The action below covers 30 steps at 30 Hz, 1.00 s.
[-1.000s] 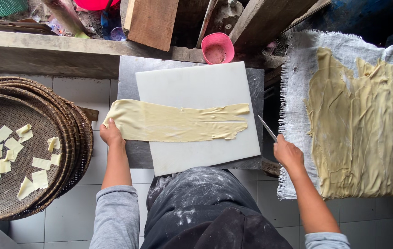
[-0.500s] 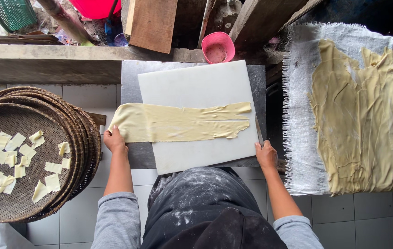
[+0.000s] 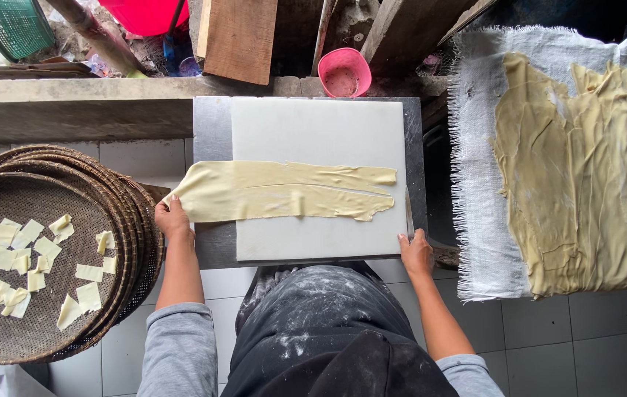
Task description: The person cuts a large sheet of dough into strips and then into smaller rectangular pieces using a knife on a white cutting board. The cut pieces are transferred to a woven basket. The person repeats this process with additional sheets of dough.
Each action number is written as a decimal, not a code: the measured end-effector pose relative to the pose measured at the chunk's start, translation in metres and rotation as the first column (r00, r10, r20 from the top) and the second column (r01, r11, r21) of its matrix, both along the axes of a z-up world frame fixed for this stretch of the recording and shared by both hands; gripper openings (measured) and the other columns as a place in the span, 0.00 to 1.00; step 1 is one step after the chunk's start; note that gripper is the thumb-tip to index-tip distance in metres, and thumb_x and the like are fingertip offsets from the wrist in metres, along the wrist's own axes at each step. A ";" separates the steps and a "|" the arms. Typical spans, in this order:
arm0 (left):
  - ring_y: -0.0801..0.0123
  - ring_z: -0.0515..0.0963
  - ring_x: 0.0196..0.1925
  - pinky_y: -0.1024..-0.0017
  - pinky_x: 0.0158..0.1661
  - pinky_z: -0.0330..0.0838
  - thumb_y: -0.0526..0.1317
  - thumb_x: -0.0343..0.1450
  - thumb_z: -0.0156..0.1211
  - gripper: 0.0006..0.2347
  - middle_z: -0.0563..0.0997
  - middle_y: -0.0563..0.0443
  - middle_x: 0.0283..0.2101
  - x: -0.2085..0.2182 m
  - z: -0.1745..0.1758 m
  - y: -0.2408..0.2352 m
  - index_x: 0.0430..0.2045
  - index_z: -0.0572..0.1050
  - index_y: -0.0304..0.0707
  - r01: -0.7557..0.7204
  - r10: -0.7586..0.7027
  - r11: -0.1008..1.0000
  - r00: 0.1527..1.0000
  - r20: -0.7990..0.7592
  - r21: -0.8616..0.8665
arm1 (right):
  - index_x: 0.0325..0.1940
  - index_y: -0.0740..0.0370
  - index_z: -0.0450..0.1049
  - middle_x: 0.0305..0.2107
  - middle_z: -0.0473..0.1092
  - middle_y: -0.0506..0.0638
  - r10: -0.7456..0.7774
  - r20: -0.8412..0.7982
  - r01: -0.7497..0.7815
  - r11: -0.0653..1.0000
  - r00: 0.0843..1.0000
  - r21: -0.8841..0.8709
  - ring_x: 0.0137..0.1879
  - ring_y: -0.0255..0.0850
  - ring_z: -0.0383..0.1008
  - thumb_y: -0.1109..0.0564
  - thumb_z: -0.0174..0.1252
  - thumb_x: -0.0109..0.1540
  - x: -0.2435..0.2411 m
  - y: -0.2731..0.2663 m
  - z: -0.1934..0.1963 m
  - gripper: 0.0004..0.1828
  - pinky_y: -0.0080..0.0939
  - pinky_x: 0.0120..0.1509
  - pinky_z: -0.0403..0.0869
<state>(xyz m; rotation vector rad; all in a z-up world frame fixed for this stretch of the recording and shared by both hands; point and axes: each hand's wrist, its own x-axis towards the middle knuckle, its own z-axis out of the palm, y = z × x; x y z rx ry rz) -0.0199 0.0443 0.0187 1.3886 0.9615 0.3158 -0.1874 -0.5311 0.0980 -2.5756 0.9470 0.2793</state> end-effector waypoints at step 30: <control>0.60 0.44 0.80 0.47 0.74 0.31 0.57 0.75 0.45 0.27 0.50 0.52 0.77 -0.054 0.063 -0.337 0.66 0.65 0.42 0.423 -0.727 -0.661 -0.159 -0.667 0.620 | 0.64 0.60 0.60 0.43 0.75 0.70 -0.168 0.232 0.085 0.940 0.958 0.330 0.49 0.67 0.77 0.51 0.54 0.65 -0.034 0.057 0.024 0.25 0.60 0.52 0.74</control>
